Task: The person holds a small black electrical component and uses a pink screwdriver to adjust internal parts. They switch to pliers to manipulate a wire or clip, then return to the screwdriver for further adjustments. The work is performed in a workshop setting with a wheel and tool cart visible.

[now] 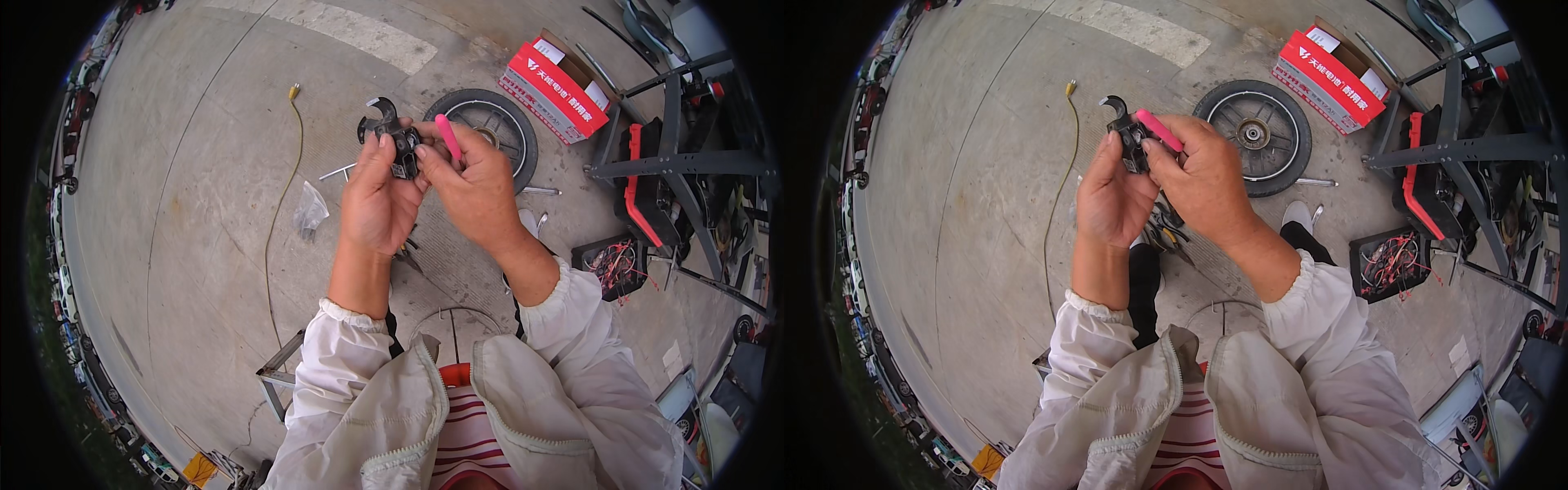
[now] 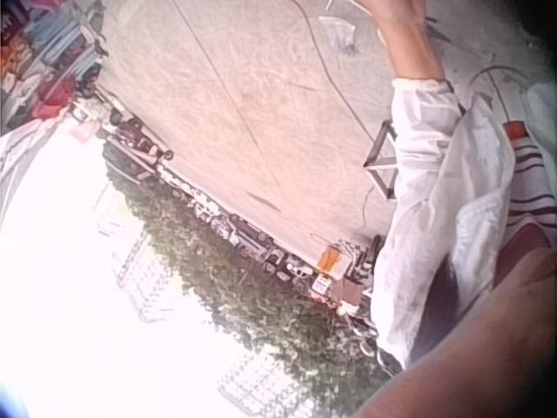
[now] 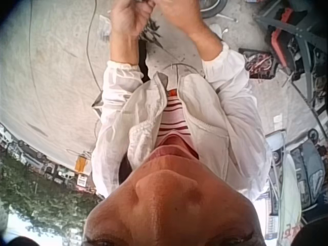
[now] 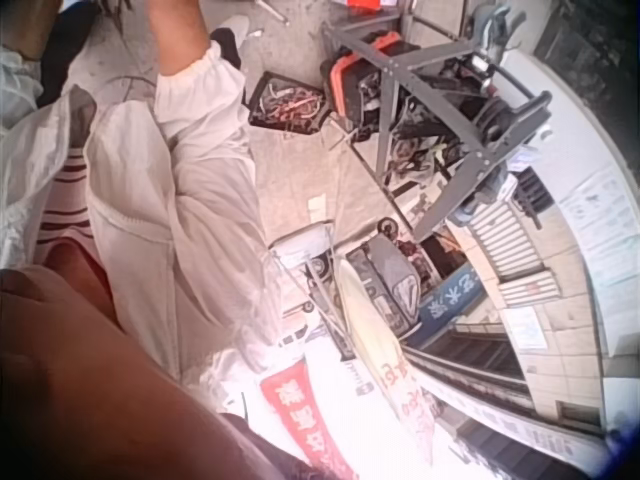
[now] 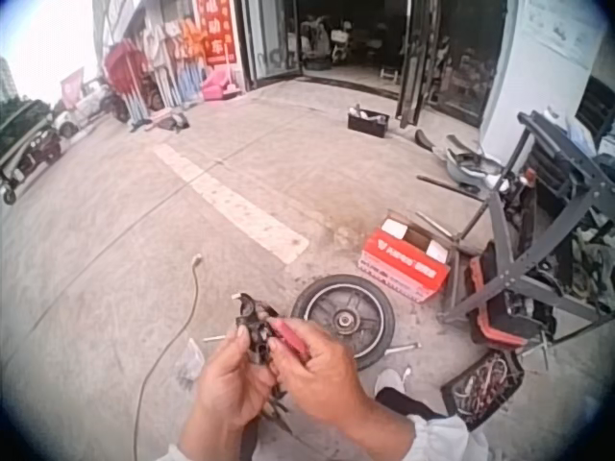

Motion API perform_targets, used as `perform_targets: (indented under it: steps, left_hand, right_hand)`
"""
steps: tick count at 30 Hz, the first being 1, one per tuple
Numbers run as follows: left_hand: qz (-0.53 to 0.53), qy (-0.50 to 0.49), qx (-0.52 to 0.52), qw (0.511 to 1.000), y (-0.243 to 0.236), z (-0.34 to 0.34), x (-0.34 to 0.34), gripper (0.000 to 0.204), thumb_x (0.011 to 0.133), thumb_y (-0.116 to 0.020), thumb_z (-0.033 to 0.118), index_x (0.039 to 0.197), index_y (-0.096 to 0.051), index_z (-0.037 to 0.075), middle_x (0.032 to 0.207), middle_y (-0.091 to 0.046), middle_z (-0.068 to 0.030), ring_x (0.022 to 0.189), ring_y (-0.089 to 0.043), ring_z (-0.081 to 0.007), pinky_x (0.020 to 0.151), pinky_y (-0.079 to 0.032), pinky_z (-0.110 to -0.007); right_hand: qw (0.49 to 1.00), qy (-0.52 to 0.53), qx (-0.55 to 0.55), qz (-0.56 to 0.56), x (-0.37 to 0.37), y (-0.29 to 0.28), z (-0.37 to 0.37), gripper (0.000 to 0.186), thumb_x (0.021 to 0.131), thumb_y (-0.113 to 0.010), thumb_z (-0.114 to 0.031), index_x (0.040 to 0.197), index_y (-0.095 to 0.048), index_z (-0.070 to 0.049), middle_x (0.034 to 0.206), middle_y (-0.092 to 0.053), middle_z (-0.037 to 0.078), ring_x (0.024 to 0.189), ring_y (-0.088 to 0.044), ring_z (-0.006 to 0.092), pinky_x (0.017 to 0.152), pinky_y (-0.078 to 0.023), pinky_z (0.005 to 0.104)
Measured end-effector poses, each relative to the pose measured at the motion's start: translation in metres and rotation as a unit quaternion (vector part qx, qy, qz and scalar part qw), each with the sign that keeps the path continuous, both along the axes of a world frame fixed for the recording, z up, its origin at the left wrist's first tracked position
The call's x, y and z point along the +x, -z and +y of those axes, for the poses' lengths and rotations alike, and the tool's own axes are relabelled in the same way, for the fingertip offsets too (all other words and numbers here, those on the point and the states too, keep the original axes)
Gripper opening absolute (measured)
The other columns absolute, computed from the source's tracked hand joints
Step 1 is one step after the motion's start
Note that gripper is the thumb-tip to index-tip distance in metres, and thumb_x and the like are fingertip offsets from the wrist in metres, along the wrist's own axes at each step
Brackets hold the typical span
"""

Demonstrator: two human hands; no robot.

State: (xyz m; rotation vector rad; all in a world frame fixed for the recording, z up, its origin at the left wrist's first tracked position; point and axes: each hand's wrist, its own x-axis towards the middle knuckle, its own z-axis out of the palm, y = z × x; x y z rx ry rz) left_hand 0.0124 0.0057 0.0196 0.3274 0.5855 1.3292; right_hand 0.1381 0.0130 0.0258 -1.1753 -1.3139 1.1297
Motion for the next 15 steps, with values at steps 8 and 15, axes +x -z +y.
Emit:
perform_targets:
  steps: [8, 15]
  left_hand:
    - [0.012, -0.045, -0.012, 0.999, 0.01, 0.004, -0.007, 0.031, 0.101, -0.049, 0.022, 0.122, -0.049, -0.002, 0.114, -0.062, -0.0184, 0.103, -0.065, -0.0253, 0.091, -0.054, -0.039]
    - [-0.121, -0.064, -0.058, 0.989, 0.012, 0.004, -0.008, 0.033, 0.101, -0.048, 0.021, 0.121, -0.052, -0.004, 0.119, -0.062, -0.0183, 0.117, -0.058, -0.0312, 0.102, -0.048, -0.044]
  right_hand:
    - [0.999, 0.013, 0.025, 0.018, 0.004, 0.004, 0.003, 0.019, 0.09, -0.064, -0.008, 0.105, -0.063, 0.003, 0.086, -0.066, 0.011, 0.072, -0.062, 0.0193, 0.065, -0.049, 0.0318]
    - [0.997, 0.021, 0.045, -0.056, 0.005, 0.003, 0.004, 0.019, 0.087, -0.066, -0.008, 0.104, -0.064, 0.0, 0.094, -0.064, 0.015, 0.082, -0.065, 0.0257, 0.07, -0.05, 0.0358]
